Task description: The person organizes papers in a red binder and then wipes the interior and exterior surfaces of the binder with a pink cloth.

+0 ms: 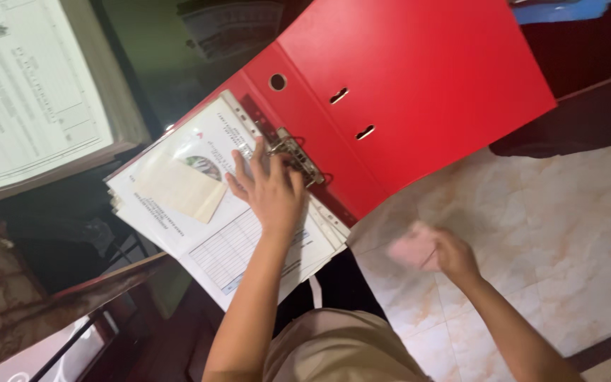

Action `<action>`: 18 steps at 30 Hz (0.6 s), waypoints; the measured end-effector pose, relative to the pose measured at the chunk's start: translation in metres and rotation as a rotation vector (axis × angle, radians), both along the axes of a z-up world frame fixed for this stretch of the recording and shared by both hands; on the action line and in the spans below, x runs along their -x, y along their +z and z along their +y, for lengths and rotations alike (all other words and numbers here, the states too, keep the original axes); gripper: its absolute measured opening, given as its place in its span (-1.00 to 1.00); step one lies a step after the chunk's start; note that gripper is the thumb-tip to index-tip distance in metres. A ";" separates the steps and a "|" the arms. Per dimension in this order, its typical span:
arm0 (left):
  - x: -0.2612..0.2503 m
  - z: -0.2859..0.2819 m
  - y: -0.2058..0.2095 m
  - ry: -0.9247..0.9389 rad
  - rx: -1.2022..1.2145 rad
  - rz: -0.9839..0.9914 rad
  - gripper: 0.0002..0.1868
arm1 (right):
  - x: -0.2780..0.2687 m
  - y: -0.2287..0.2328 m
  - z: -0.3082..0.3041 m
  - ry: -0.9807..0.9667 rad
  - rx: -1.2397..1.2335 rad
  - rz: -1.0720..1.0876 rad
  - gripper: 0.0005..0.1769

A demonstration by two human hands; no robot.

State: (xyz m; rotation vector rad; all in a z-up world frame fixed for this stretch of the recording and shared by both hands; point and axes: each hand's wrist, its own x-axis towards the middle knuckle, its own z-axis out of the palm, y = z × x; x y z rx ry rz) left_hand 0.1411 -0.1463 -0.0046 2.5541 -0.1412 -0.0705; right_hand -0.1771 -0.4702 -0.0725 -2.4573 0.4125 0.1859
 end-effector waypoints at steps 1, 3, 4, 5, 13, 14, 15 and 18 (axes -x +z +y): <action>0.001 0.001 0.000 0.005 0.001 -0.015 -0.82 | 0.002 -0.002 -0.013 -0.155 0.127 -0.040 -0.80; 0.002 0.002 0.001 -0.002 -0.010 -0.031 -0.82 | -0.018 0.011 -0.015 -0.352 0.192 -0.226 -0.82; 0.001 0.003 0.002 -0.013 -0.022 -0.032 -0.80 | -0.047 0.019 -0.007 -0.393 0.130 -0.368 -0.76; 0.000 0.002 0.004 -0.027 -0.035 -0.036 -0.78 | -0.085 0.028 0.008 -0.436 0.066 -0.514 -0.69; -0.023 -0.025 0.005 -0.143 0.077 -0.184 -0.57 | -0.360 0.050 0.167 0.224 -0.028 -0.431 -0.66; -0.030 -0.028 0.001 -0.175 0.130 -0.227 -0.57 | -0.366 0.045 0.170 0.299 0.040 -0.404 -0.58; -0.033 -0.028 -0.003 -0.191 0.083 -0.183 -0.58 | -0.369 0.039 0.170 0.374 0.110 -0.373 -0.50; -0.038 -0.025 -0.014 -0.259 -0.002 -0.116 -0.64 | -0.353 0.023 0.157 0.424 0.153 -0.294 -0.44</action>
